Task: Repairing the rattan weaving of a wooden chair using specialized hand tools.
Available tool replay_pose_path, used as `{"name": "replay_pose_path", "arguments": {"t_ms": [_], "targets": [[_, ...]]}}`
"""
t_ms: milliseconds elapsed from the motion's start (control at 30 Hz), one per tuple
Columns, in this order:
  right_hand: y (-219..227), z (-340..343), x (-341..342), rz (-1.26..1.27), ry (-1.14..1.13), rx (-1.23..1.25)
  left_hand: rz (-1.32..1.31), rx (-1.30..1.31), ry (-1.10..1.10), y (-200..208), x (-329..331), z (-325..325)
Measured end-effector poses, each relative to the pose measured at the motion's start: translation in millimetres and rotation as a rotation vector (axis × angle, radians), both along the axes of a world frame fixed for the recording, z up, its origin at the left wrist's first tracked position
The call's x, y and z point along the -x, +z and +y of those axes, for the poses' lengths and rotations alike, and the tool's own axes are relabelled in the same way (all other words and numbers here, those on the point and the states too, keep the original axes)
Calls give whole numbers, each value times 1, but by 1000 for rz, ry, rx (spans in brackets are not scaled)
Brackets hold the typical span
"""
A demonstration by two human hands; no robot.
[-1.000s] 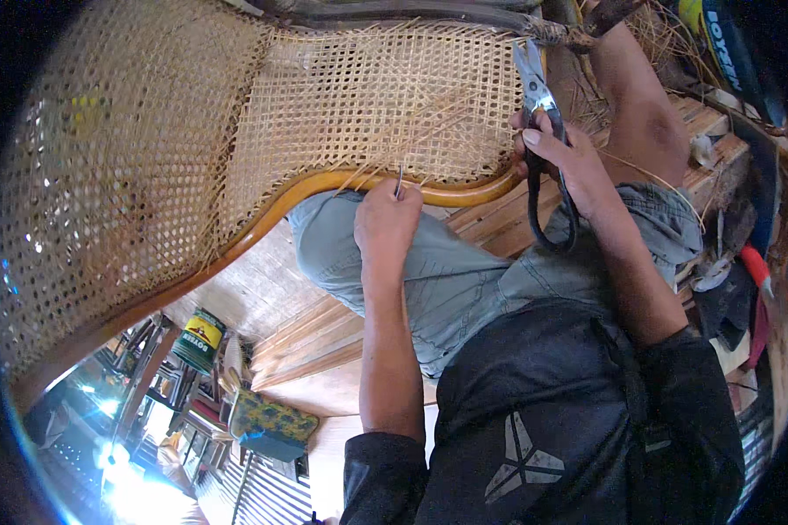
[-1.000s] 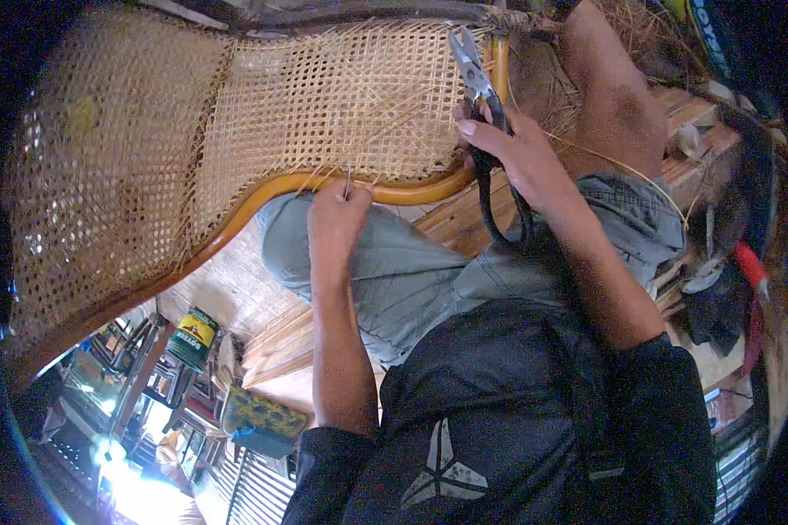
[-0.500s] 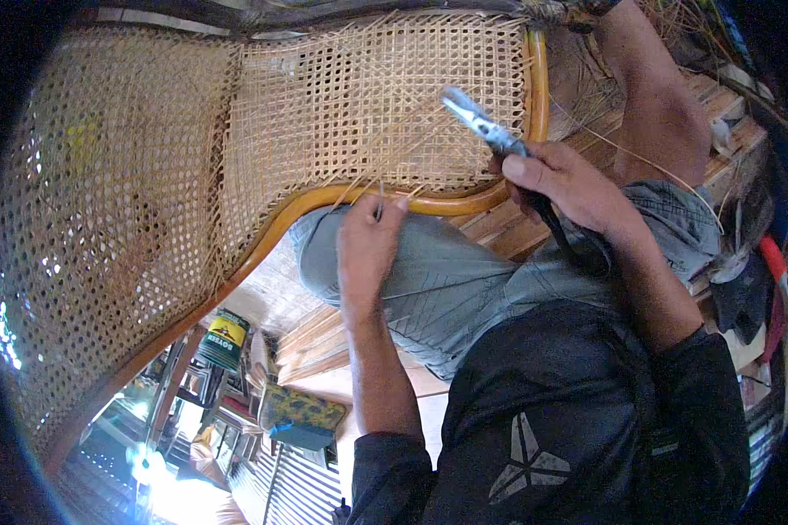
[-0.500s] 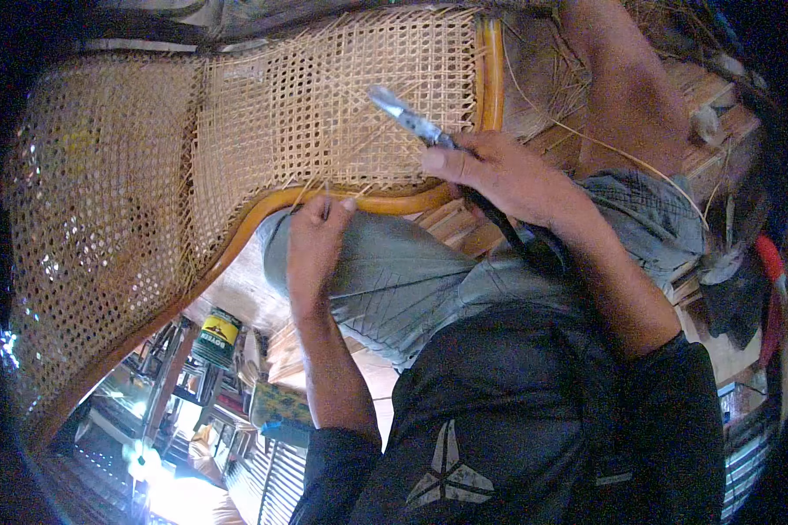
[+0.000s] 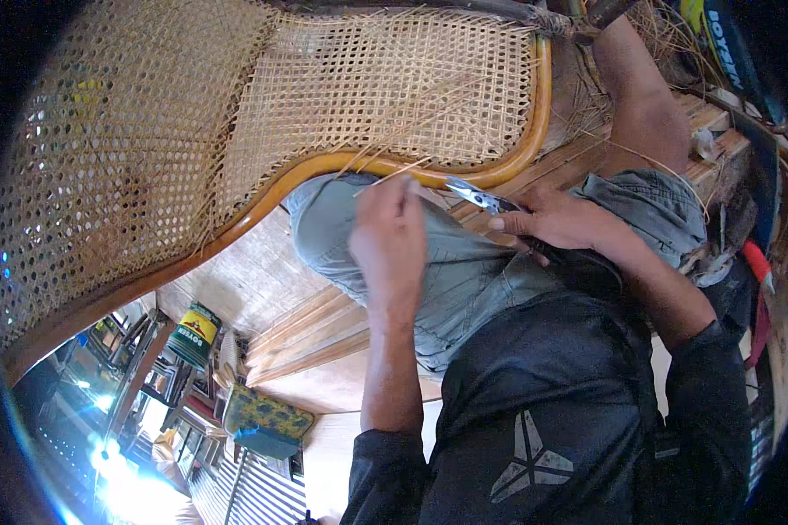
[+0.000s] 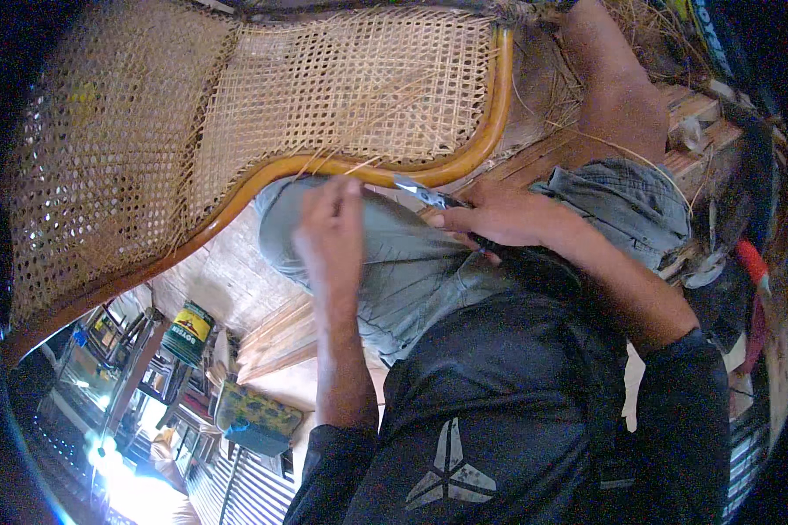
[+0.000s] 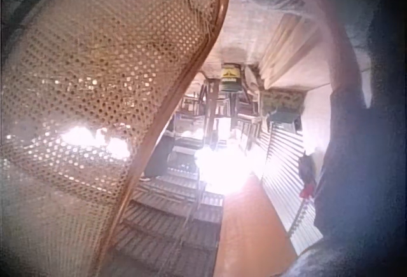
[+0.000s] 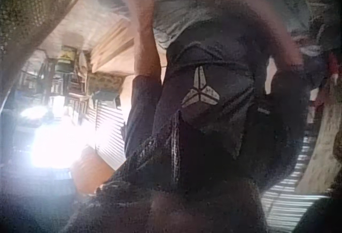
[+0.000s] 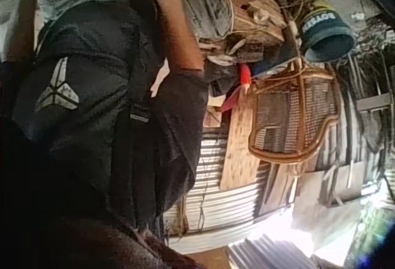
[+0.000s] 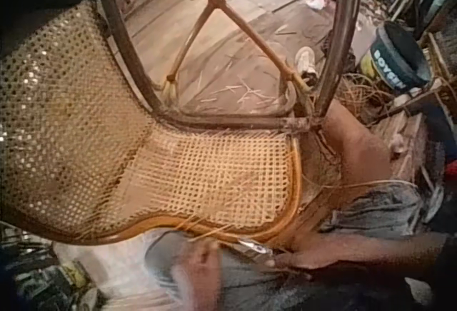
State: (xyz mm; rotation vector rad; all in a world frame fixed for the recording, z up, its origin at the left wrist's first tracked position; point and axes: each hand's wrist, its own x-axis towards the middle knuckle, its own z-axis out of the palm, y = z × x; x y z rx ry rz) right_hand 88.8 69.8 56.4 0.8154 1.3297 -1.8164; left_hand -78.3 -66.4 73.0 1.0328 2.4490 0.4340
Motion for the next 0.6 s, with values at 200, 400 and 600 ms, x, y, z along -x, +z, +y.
{"name": "replay_pose_path", "arguments": {"t_ms": [200,400,600], "targets": [[-14,-4,0,28,-212,169,-121,143,-12,-27,-31,-13],[-19,-2,8,-38,-297,256,-103,149,-28,-34,-38,-13],[-36,-21,-5,31,-410,251,-101,286,-70,-32,-44,-9]]}}
